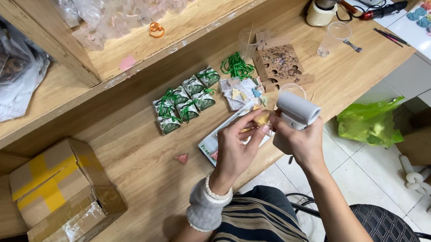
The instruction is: Assembling and decorating fortune-cookie shaped wax melts using a heat tool, fork, and brush.
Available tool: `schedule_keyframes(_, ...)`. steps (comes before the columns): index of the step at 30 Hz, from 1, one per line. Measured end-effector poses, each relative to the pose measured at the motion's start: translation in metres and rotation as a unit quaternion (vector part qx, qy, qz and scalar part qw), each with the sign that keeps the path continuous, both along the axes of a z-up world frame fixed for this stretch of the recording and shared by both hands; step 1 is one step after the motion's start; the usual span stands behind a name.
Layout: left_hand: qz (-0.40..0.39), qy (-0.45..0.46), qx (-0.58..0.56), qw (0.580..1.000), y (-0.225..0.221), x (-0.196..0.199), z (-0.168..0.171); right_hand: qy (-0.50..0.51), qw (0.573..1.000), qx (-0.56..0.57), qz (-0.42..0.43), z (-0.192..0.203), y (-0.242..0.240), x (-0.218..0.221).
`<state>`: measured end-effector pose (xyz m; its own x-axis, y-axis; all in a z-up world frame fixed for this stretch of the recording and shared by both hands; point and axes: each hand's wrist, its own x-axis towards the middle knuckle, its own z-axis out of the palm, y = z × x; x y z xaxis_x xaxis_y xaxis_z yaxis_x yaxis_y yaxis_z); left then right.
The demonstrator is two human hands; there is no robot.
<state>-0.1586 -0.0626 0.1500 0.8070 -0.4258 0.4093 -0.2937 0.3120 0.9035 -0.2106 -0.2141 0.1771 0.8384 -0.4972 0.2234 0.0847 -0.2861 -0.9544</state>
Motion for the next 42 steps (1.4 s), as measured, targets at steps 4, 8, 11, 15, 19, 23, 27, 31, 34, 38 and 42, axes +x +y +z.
schedule_keyframes(4, 0.039, 0.053, 0.038, 0.997, -0.004, -0.002, 0.000, 0.021, 0.999, -0.001, -0.029, 0.005, 0.007, -0.003)
schedule_keyframes(8, 0.049, 0.089, 0.031, 0.994, -0.006, -0.003, -0.002, 0.002, 0.999, -0.012, -0.044, 0.004, 0.011, -0.003)
schedule_keyframes(11, 0.061, 0.071, 0.029, 0.995, -0.006, -0.004, -0.001, -0.026, 0.998, -0.038, -0.033, 0.005, 0.014, -0.004)
schedule_keyframes(15, 0.072, 0.052, 0.036, 0.995, -0.003, -0.003, -0.001, -0.042, 0.997, -0.056, -0.023, 0.007, 0.016, -0.003)
schedule_keyframes(19, 0.039, 0.073, -0.014, 0.996, -0.006, 0.002, -0.015, -0.035, 0.997, -0.061, -0.023, 0.014, 0.019, 0.000)
schedule_keyframes(23, 0.004, 0.128, -0.072, 0.989, -0.007, 0.010, -0.027, 0.002, 0.997, -0.081, -0.019, 0.022, 0.020, 0.004)
schedule_keyframes(27, -0.048, 0.164, -0.101, 0.980, 0.004, 0.024, -0.022, 0.077, 0.995, -0.054, -0.013, 0.023, 0.011, 0.011)
schedule_keyframes(31, -0.110, 0.159, -0.039, 0.980, 0.015, 0.033, -0.014, 0.062, 0.983, -0.165, 0.045, 0.020, -0.001, 0.014)
schedule_keyframes(34, -0.149, 0.163, -0.013, 0.975, 0.015, 0.032, -0.014, 0.057, 0.986, -0.140, 0.077, 0.015, -0.008, 0.015)
schedule_keyframes(38, -0.150, 0.127, -0.019, 0.980, 0.014, 0.031, -0.020, 0.058, 0.987, -0.128, 0.071, 0.007, -0.009, 0.014)
schedule_keyframes(42, -0.153, 0.135, -0.022, 0.979, 0.015, 0.032, -0.020, 0.035, 0.990, -0.114, 0.071, 0.004, -0.006, 0.013)
